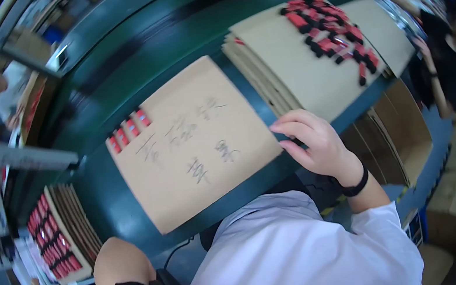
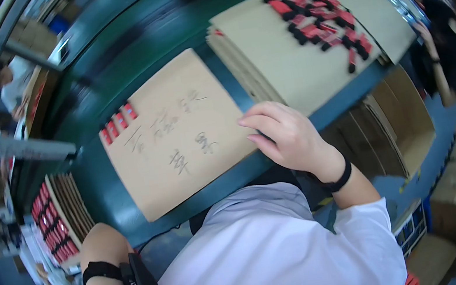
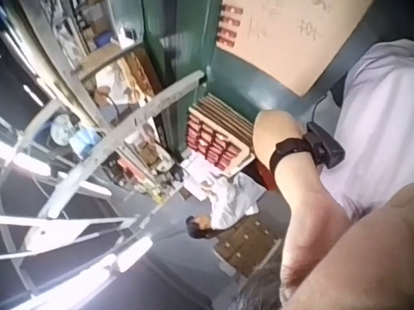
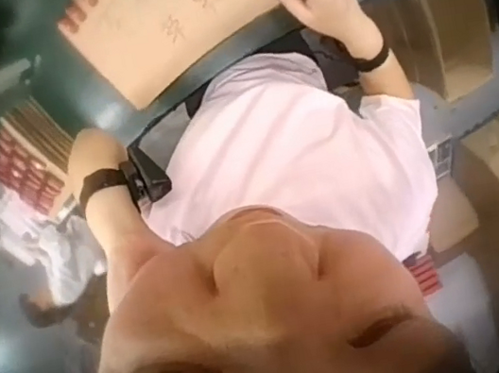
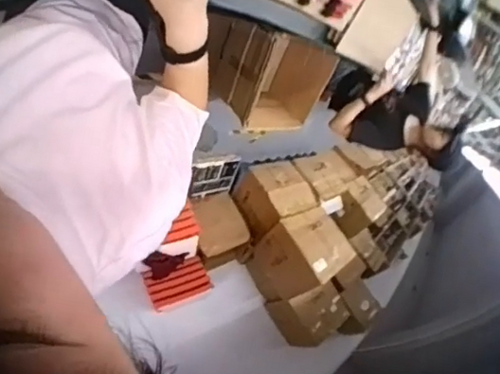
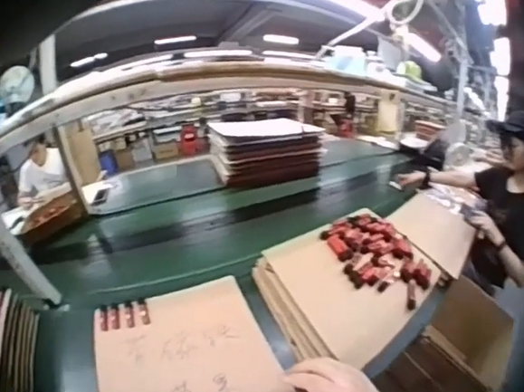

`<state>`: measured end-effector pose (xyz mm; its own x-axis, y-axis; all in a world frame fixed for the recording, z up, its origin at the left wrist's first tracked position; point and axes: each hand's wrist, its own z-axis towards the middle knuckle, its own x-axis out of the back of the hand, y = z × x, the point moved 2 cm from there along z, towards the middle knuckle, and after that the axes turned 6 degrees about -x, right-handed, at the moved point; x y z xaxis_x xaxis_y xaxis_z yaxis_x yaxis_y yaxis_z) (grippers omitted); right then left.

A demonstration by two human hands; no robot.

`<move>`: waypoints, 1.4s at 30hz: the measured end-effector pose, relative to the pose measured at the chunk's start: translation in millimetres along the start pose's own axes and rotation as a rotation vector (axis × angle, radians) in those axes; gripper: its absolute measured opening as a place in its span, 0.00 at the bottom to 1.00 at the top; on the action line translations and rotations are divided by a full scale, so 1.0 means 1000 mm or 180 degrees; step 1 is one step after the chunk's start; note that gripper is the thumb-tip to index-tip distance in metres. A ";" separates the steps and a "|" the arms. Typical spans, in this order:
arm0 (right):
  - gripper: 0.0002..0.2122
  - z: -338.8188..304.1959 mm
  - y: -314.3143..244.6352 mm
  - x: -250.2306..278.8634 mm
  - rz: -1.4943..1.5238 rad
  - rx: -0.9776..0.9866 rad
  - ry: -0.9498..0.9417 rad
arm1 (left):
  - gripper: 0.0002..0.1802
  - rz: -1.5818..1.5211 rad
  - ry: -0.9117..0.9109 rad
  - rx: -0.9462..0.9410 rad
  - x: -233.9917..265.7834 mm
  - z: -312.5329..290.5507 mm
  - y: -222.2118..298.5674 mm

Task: Assembling small electronic components and placing them systematically into an assembly tray.

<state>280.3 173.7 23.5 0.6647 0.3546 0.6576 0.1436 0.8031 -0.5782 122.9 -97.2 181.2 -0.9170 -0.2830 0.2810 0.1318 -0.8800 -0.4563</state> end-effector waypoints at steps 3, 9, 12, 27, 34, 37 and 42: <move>0.15 0.008 -0.002 -0.010 0.0101 0.0205 -0.0068 | 0.25 -0.0352 0.0163 0.0185 -0.001 -0.001 0.000; 0.16 0.022 -0.020 -0.029 0.0718 0.0460 -0.0393 | 0.22 0.0865 -0.0575 0.0142 -0.016 -0.018 0.003; 0.16 0.023 -0.031 -0.039 0.0928 0.0711 -0.0549 | 0.14 0.2795 -0.0790 -0.0624 -0.018 -0.037 0.017; 0.13 0.025 -0.034 -0.039 0.1500 0.0598 -0.1545 | 0.23 0.4196 -0.1528 0.7095 -0.054 -0.194 0.272; 0.11 0.028 -0.054 -0.038 0.1200 0.0837 -0.1907 | 0.34 0.5035 -0.1531 0.9162 -0.050 -0.257 0.315; 0.12 0.043 -0.070 -0.024 0.0880 0.1165 -0.1938 | 0.35 0.4947 -0.0957 0.9810 -0.020 -0.264 0.345; 0.13 0.072 -0.101 0.010 0.0216 0.1402 -0.1487 | 0.38 0.4268 -0.0153 1.0158 0.023 -0.274 0.390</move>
